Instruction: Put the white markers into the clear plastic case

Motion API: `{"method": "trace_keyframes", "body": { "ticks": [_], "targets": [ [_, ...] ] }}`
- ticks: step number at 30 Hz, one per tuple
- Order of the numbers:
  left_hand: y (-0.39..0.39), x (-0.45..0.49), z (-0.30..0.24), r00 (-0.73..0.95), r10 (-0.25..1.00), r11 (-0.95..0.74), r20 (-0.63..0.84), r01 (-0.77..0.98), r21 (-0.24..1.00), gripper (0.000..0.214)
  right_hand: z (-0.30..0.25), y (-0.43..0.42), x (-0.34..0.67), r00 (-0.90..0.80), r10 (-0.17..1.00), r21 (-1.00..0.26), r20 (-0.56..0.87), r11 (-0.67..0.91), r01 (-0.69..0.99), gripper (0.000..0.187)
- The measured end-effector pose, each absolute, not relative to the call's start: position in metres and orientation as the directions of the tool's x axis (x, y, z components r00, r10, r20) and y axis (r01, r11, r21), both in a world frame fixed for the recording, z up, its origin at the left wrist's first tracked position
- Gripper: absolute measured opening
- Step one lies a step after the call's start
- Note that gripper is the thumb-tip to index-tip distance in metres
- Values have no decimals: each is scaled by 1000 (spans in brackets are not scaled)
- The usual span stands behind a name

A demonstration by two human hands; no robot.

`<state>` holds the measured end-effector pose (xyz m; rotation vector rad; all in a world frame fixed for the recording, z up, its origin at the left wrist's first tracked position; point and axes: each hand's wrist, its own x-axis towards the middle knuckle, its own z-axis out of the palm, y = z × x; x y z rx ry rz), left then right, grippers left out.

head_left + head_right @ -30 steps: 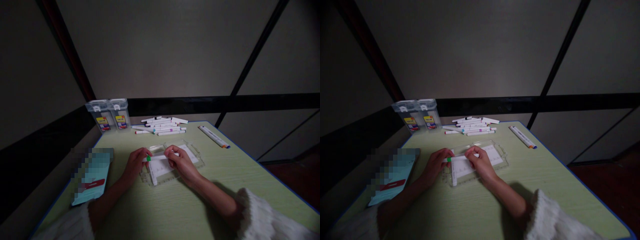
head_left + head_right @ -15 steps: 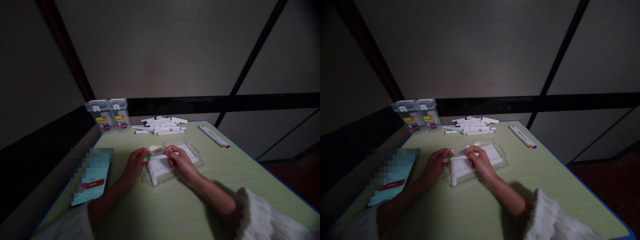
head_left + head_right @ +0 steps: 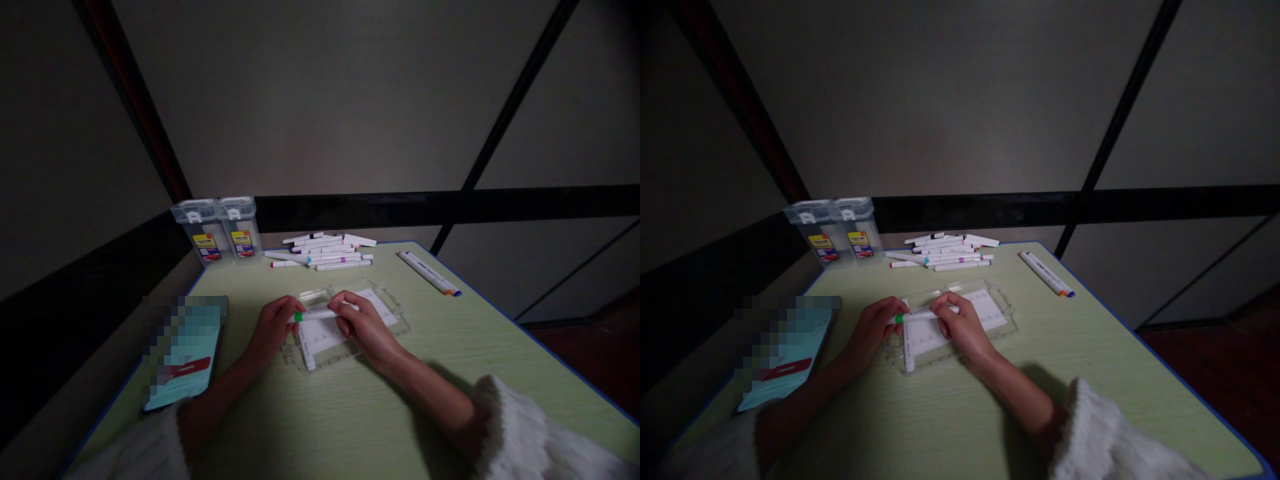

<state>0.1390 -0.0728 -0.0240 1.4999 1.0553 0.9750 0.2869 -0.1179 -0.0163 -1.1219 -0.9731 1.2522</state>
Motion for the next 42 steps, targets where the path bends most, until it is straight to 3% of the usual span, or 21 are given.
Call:
{"method": "trace_keyframes", "body": {
  "ticks": [42],
  "targets": [
    [-72,140,-23,291,954,-124,70,169,978,29,-17,-117,287,102,994,-981,-47,-27,-190,13]
  ]
}}
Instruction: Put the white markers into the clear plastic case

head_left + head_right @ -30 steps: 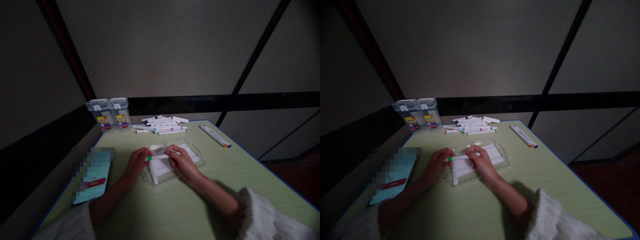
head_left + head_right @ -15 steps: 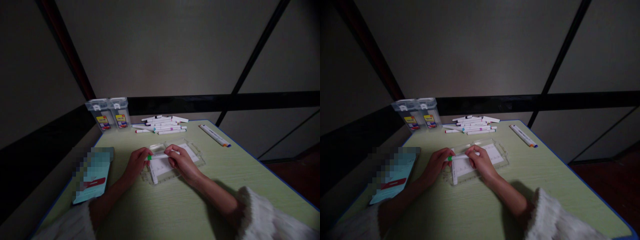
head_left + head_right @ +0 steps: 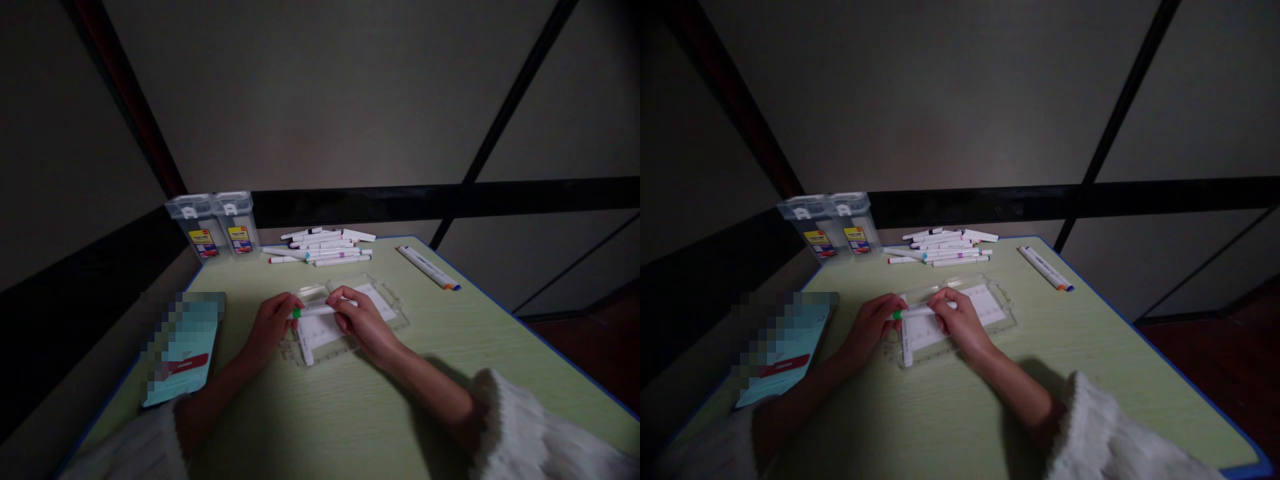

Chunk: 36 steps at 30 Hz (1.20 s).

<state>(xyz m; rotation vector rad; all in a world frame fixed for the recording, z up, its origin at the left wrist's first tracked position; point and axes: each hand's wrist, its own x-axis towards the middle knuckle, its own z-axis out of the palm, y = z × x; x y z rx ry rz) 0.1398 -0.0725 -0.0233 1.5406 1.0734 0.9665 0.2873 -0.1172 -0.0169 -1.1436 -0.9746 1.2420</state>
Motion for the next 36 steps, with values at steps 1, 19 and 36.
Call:
{"method": "trace_keyframes", "body": {
  "ticks": [1,19,36],
  "targets": [
    [-72,140,-23,288,955,-120,67,172,978,29,-17,-117,288,101,994,-981,-46,-26,-191,13],
    [-71,138,-27,307,947,-153,97,167,974,29,-18,-118,288,78,996,-985,-47,-33,-171,19],
    [-72,138,-25,294,953,-119,73,143,983,29,-17,-119,287,109,994,-990,-23,-7,-144,17]
  ]
}}
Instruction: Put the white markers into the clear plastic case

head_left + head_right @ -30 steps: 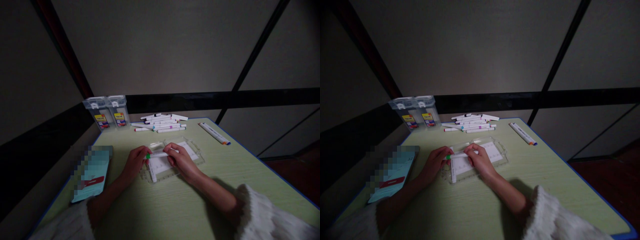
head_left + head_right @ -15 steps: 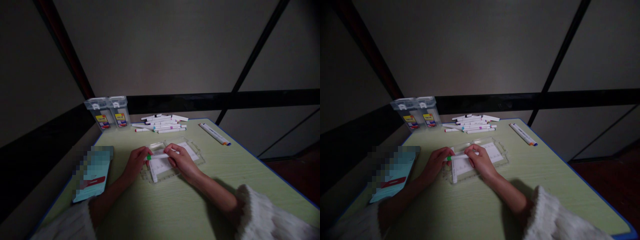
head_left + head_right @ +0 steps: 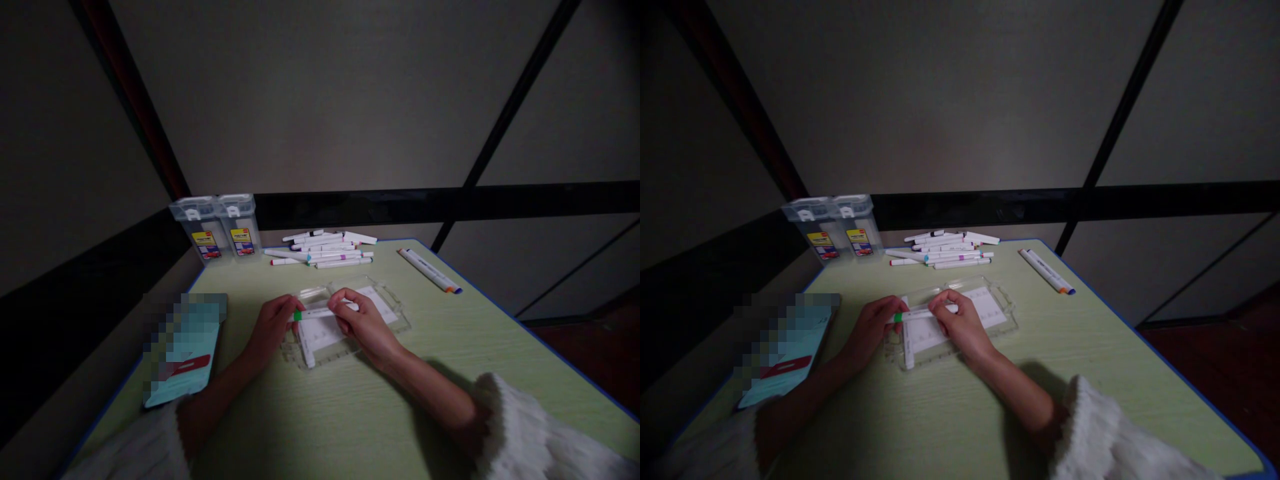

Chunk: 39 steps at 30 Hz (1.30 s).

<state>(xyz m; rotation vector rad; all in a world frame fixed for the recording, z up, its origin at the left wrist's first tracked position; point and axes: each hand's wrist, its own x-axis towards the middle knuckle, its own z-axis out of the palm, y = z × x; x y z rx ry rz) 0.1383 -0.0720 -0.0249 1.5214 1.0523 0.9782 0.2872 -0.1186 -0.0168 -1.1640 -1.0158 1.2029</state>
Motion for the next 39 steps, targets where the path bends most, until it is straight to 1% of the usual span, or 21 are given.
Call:
{"method": "trace_keyframes", "body": {
  "ticks": [5,9,12,20,25,30,39],
  "targets": [
    [-72,139,-25,293,954,-101,62,122,987,28,-18,-118,288,112,994,-986,-4,14,-164,13],
    [-73,139,-25,290,957,-71,30,133,989,29,-18,-118,289,94,996,-981,0,18,-194,6],
    [-74,140,-22,272,962,-50,7,151,987,30,-18,-118,289,84,996,-978,2,19,-207,6],
    [-74,138,-23,295,955,-98,41,182,978,32,-17,-118,288,87,996,-978,-11,7,-206,6],
    [-72,138,-26,299,952,-116,61,170,979,31,-17,-118,287,88,995,-983,-40,-24,-180,13],
    [-70,138,-29,303,950,-121,69,157,980,25,-16,-118,287,64,996,-977,-63,-48,-209,19],
    [-69,138,-29,282,957,-118,73,148,982,23,-16,-118,287,63,994,-974,-84,-69,-215,21]
  ]
}}
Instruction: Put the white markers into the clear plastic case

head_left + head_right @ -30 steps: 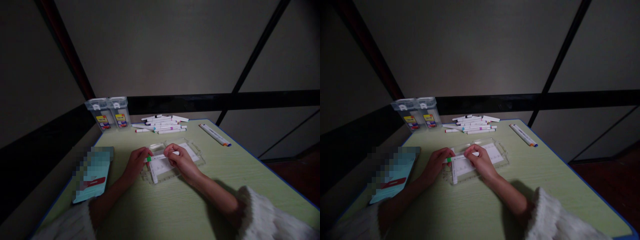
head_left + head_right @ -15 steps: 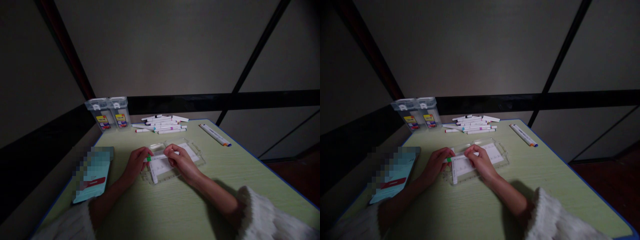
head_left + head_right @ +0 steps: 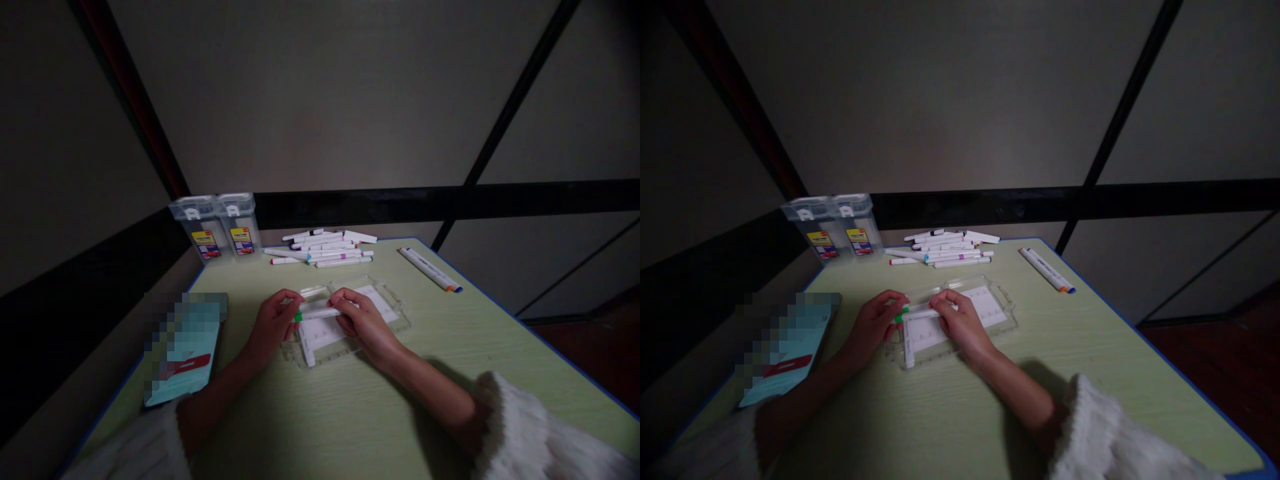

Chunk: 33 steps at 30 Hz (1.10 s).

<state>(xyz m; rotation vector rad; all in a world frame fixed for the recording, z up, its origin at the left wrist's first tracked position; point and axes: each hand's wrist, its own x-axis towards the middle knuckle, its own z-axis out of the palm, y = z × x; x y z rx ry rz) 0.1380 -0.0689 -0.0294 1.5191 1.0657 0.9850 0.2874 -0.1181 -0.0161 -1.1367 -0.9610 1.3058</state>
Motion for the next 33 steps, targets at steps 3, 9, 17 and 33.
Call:
{"method": "trace_keyframes", "body": {
  "ticks": [3,9,17,33],
  "targets": [
    [-70,139,-29,278,958,-116,71,150,982,23,-16,-118,288,59,995,-973,-78,-63,-221,21],
    [-71,140,-26,266,961,-119,82,127,985,21,-17,-118,287,68,995,-979,-72,-57,-197,21],
    [-71,140,-26,275,958,-126,84,139,982,22,-15,-118,287,83,995,-982,-57,-41,-187,14],
    [-70,138,-28,294,952,-134,91,131,982,25,-14,-120,286,86,995,-987,-57,-43,-153,9]
  ]
}}
